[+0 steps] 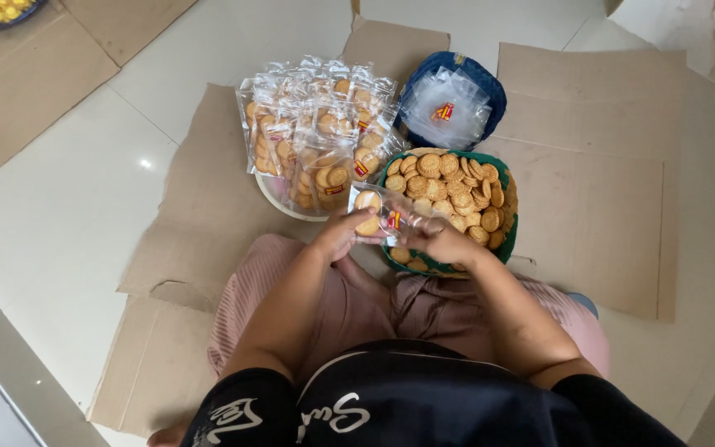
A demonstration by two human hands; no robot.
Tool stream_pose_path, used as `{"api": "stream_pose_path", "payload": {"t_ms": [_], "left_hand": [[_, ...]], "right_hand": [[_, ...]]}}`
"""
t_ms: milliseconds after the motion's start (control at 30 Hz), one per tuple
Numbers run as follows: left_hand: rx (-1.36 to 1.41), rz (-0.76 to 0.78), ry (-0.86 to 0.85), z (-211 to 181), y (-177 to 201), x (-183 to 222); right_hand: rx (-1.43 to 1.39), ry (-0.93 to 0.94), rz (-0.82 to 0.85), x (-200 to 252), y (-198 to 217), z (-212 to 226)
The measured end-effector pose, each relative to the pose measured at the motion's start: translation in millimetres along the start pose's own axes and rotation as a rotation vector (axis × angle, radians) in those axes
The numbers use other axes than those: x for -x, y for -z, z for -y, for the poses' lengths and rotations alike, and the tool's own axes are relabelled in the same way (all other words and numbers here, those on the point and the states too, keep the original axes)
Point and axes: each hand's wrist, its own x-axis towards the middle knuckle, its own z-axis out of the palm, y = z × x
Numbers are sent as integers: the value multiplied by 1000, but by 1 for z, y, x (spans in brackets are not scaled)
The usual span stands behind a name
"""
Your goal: The person picks up cookies from a basket by hand and places them into small plastic bags.
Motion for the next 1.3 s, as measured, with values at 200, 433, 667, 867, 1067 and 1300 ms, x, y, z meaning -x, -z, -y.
{"api": "stream_pose_path", "payload": {"t_ms": [200, 433, 667, 867, 1067, 1300], "left_hand": [[47, 40, -33, -2, 0, -3], [118, 86, -78, -13, -3, 3], [255, 17, -146, -19, 47, -20], [278, 35, -134, -15, 47, -24], [311, 32, -134, -13, 52, -29], [310, 58, -122, -9, 59, -36]], "right_hand": [[-445, 67, -298, 10, 23, 34], [-624, 141, -639, 7, 29, 30], [492, -321, -555, 2, 48, -31], [716, -593, -182, -15, 26, -46], [782, -583, -297, -14, 33, -55], [713, -530, -481, -15, 53, -151]]}}
